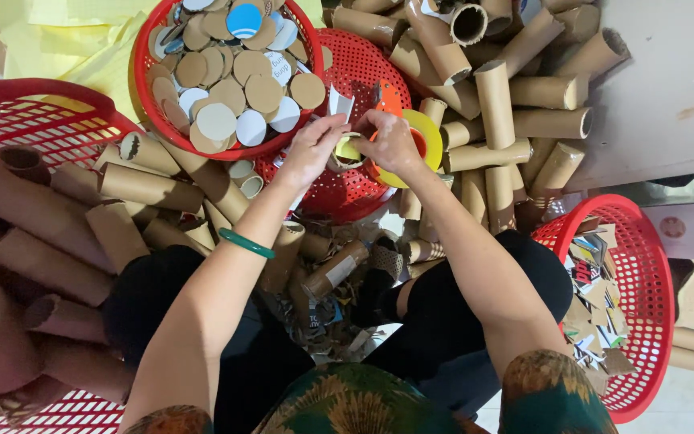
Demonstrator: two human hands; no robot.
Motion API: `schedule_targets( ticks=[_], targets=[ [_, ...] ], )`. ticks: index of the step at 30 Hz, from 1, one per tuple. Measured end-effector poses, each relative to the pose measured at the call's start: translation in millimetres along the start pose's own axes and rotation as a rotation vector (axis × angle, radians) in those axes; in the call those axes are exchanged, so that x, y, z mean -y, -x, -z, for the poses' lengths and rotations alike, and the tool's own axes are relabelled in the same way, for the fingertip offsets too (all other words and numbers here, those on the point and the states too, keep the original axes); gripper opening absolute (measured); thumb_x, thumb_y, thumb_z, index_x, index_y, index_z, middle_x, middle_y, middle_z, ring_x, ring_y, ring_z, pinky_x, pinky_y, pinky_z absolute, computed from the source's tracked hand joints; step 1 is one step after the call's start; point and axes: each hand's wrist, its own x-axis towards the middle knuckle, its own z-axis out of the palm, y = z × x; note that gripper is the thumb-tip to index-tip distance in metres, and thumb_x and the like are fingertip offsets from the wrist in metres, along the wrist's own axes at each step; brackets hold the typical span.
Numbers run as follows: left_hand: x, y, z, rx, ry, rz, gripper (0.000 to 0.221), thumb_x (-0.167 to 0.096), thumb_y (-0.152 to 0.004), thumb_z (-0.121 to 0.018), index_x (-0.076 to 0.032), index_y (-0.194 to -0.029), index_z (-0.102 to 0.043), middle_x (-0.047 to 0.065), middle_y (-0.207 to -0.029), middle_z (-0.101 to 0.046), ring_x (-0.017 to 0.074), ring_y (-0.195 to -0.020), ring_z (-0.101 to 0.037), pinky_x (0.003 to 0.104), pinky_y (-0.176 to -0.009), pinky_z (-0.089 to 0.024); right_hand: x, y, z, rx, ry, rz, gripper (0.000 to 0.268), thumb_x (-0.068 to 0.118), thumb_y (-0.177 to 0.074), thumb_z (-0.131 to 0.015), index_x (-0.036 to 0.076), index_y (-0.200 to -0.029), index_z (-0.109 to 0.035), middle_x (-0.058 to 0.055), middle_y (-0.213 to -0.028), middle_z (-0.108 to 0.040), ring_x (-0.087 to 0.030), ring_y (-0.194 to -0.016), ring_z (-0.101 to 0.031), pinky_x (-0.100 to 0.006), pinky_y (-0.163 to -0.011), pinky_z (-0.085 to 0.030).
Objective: The recorder is manually assembling cardboard tubes by inserting paper inserts, capping them with cardboard disks, and sealing them with tape from a dispenser.
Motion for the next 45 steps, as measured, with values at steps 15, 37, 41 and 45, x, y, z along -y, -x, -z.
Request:
schedule_targets(
  ticks=[15, 37, 41, 45],
  targets=[
    [-54, 15, 17, -0.145, -0.654, -0.24, 0.028, -0.019, -0.1, -0.068, -0.006, -0.124, -0.066, 0.018, -0.104, -0.075, 0.0348, -0.097, -0.074, 0.046, -0.089, -0.058, 4, 1, -3, -0.017, 0.072, 0.018, 0.029, 0.024, -0.079, -0.081, 0.003, -0.097, -0.074, -0.016, -0.094, -0.076, -0.029, -0.088, -0.074, -0.041, -0.083, -0.056],
    [-110, 48, 40, -0.213, -0.958, -0.817, 0.017, -0.009, -0.096, -0.077, -0.008, -0.113, -0.076, 0.006, -0.098, -0.062, 0.0253, -0.088, -0.064, 0.041, -0.078, -0.055, -28, 14, 34, -0.093, 0.062, -0.136, 0.038, 0.043, -0.091, -0.076, 0.006, -0.101, -0.074, -0.014, -0.088, -0.075, -0.028, -0.075, -0.073, -0.041, -0.073, -0.057],
    [-114, 71, 18, 0.03, -1.068, -0.999, 0.028, -0.002, -0.085, -0.07, -0.002, -0.113, -0.07, 0.007, -0.101, -0.06, 0.0266, -0.087, -0.064, 0.041, -0.085, -0.058, -46, 29, 31, -0.152, 0.281, -0.057, 0.037, 0.041, -0.09, -0.079, 0.004, -0.093, -0.074, -0.017, -0.087, -0.073, -0.032, -0.08, -0.072, -0.044, -0.075, -0.057],
    [-101, 75, 5, 0.083, -1.081, -1.006, 0.029, -0.006, -0.082, -0.069, -0.002, -0.111, -0.071, 0.008, -0.1, -0.061, 0.0278, -0.091, -0.064, 0.039, -0.078, -0.055, -45, 43, 21, -0.095, 0.482, -0.086, 0.04, 0.043, -0.09, -0.08, 0.006, -0.1, -0.069, -0.018, -0.102, -0.071, -0.038, -0.092, -0.07, -0.049, -0.081, -0.056]
  ],
)
